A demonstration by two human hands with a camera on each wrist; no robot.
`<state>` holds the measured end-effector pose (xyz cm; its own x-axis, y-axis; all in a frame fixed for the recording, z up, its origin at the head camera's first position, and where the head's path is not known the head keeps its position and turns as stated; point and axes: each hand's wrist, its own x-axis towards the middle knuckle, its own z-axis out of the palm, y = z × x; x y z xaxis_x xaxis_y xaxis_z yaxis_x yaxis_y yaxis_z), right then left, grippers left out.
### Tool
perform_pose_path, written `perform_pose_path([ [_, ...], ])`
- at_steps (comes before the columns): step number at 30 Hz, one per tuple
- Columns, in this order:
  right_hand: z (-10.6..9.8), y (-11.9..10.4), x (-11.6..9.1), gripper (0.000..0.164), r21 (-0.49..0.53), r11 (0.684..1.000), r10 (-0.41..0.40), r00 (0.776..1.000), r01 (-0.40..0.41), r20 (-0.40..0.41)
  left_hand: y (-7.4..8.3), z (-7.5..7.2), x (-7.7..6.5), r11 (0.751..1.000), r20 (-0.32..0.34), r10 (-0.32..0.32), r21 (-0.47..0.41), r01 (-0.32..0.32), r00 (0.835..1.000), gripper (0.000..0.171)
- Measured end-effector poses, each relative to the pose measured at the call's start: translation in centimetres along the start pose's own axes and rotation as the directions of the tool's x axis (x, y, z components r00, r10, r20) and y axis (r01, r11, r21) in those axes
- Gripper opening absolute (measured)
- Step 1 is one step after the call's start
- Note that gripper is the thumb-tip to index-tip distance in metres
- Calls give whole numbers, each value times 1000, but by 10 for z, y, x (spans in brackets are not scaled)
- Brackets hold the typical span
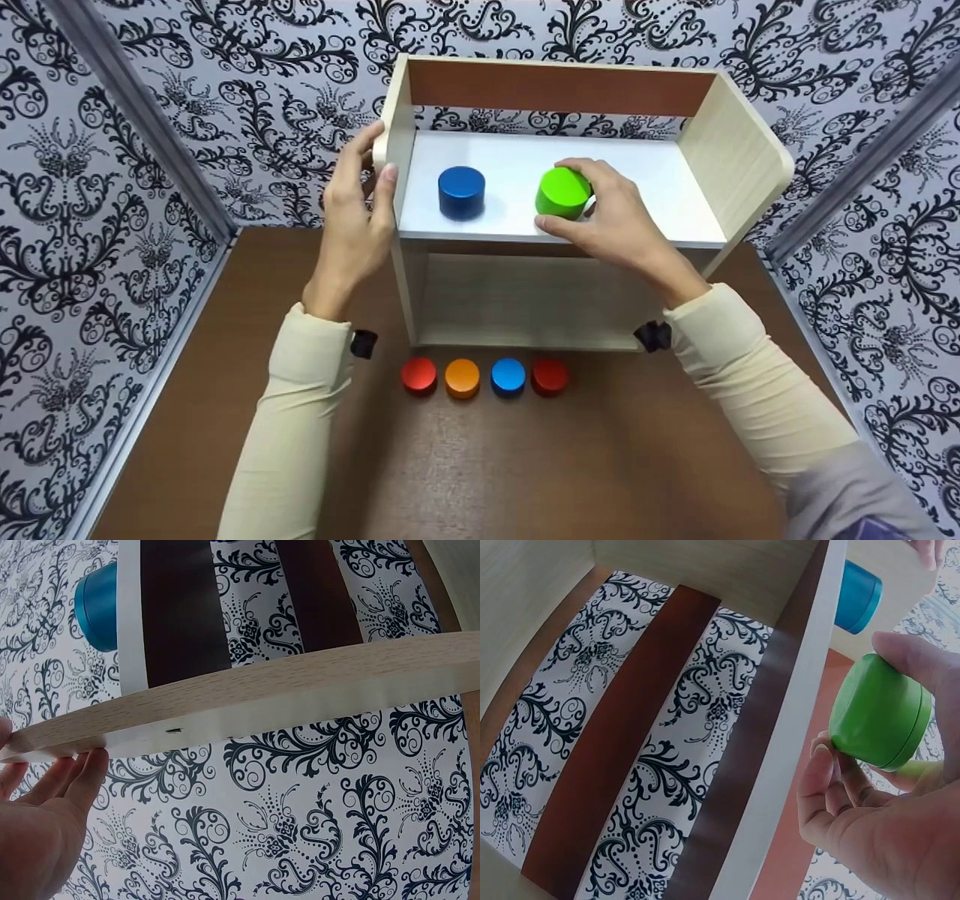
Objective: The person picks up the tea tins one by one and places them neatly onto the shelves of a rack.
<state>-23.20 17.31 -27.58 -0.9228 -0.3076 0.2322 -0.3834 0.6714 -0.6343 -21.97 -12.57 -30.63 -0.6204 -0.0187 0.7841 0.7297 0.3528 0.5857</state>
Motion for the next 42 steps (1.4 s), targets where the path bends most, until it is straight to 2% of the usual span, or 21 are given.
perform_pose_path([
  [10, 4, 4, 10, 72, -41, 998, 56, 997, -54, 47, 0, 0, 1, 1000, 7, -3, -5, 3, 1000, 43],
  [26, 11, 5, 17, 72, -82, 995, 59, 997, -55, 50, 1, 0, 1, 1000, 11, -9, -4, 9, 1000, 43],
  [42, 13, 6, 19, 78, -119, 988, 112, 991, -103, 74, 0, -1, 1, 1000, 10, -4, 3, 4, 1000, 42],
])
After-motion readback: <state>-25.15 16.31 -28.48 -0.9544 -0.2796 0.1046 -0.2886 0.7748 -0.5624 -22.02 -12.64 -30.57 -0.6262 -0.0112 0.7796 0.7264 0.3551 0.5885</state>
